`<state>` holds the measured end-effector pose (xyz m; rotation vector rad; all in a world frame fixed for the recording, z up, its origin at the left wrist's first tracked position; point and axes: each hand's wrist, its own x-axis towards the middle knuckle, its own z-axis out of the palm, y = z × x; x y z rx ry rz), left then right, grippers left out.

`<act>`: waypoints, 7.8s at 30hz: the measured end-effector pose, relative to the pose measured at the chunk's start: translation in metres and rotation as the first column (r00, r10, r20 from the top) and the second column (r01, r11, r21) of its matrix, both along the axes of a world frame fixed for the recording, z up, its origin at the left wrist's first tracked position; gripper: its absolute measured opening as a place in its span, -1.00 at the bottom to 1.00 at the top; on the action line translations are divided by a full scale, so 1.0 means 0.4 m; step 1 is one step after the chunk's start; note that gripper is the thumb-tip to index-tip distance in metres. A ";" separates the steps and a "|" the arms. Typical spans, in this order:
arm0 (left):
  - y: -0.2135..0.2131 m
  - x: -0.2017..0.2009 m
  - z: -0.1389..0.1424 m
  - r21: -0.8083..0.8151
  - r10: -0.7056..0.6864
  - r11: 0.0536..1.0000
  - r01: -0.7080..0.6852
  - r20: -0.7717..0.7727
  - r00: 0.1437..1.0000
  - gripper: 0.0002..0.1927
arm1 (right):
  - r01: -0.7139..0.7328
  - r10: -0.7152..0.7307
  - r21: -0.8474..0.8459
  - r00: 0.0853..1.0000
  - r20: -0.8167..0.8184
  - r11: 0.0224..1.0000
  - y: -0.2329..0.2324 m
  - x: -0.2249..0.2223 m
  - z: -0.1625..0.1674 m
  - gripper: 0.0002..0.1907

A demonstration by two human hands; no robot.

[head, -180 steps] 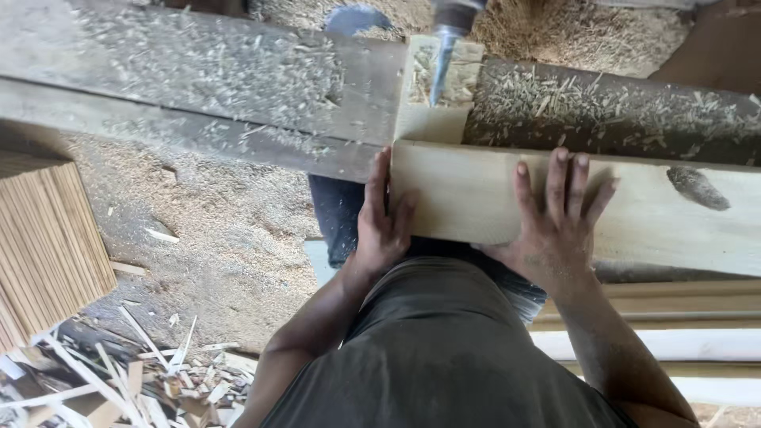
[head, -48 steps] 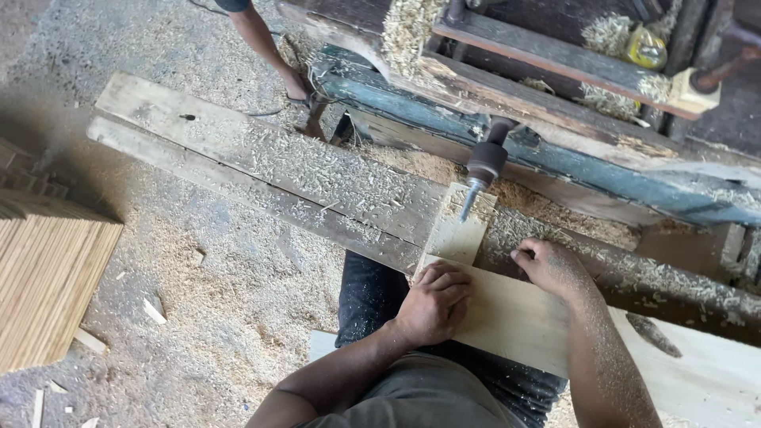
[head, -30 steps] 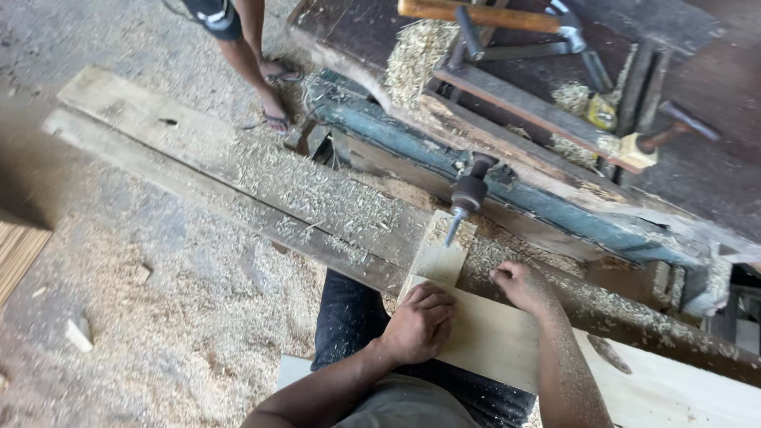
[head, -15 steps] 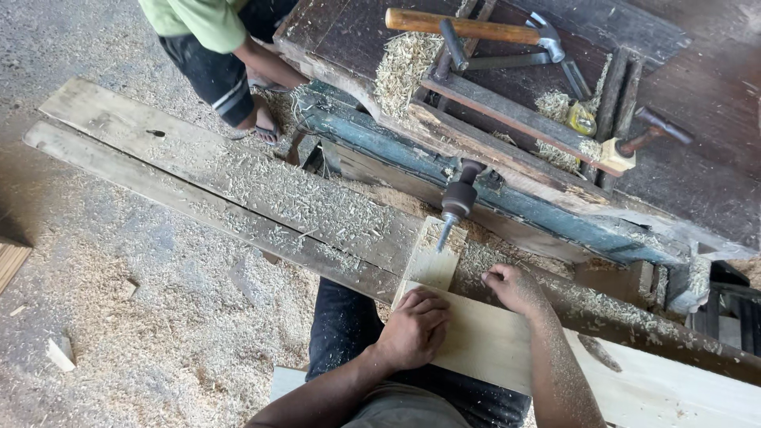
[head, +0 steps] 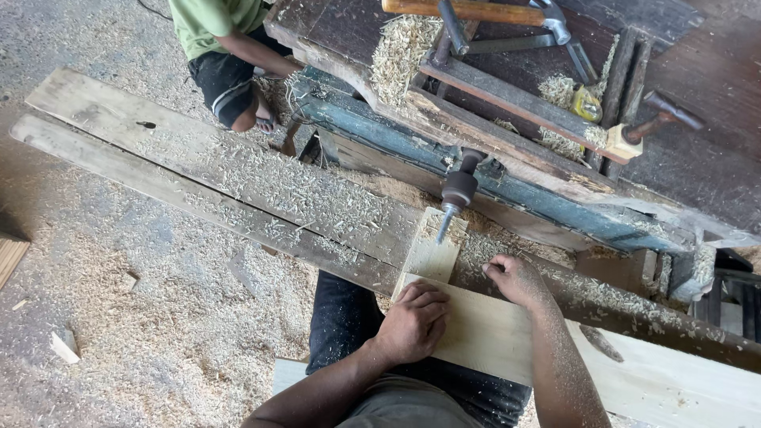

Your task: The person sits at a bench drill press and drills holes into a long wooden plank, holding and repositioning the plank by hand to align each spot under the spinning bit, then lifts the plank away at the end.

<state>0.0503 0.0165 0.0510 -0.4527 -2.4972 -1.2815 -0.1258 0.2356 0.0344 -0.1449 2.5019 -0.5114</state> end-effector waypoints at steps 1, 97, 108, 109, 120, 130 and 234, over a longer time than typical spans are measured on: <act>0.002 0.000 0.000 -0.001 -0.001 1.000 0.001 0.001 1.000 -0.81 | 0.002 -0.002 -0.013 1.000 -0.007 1.000 0.001 -0.001 0.000 -0.63; 0.058 -0.020 -0.056 0.165 -0.302 0.951 0.261 0.316 0.900 -0.86 | -0.093 0.093 0.005 0.996 -0.018 0.996 0.061 -0.027 -0.066 -0.55; -0.008 -0.030 0.425 0.422 -0.351 0.686 0.594 -0.523 0.777 -0.77 | -0.076 0.074 -0.045 0.997 -0.028 0.996 0.059 -0.022 -0.086 -0.54; 0.035 -0.014 0.449 0.445 -0.195 0.741 0.504 -0.575 0.794 -0.79 | -0.078 0.076 -0.051 0.996 -0.039 0.996 0.058 -0.023 -0.089 -0.54; 0.000 -0.054 0.366 0.156 -0.552 0.565 0.810 -0.658 0.512 -0.78 | -0.104 0.104 -0.034 0.995 0.002 0.994 0.064 -0.025 -0.076 -0.59; 0.080 -0.060 0.121 0.086 -0.573 0.819 0.567 0.079 0.816 -0.83 | -0.078 0.078 -0.028 0.997 -0.008 0.997 0.071 -0.035 -0.102 -0.60; 0.070 -0.091 -0.046 0.224 -0.410 0.905 0.362 0.234 0.882 -0.87 | -0.053 0.053 -0.017 0.999 -0.006 0.998 0.052 -0.030 -0.057 -0.59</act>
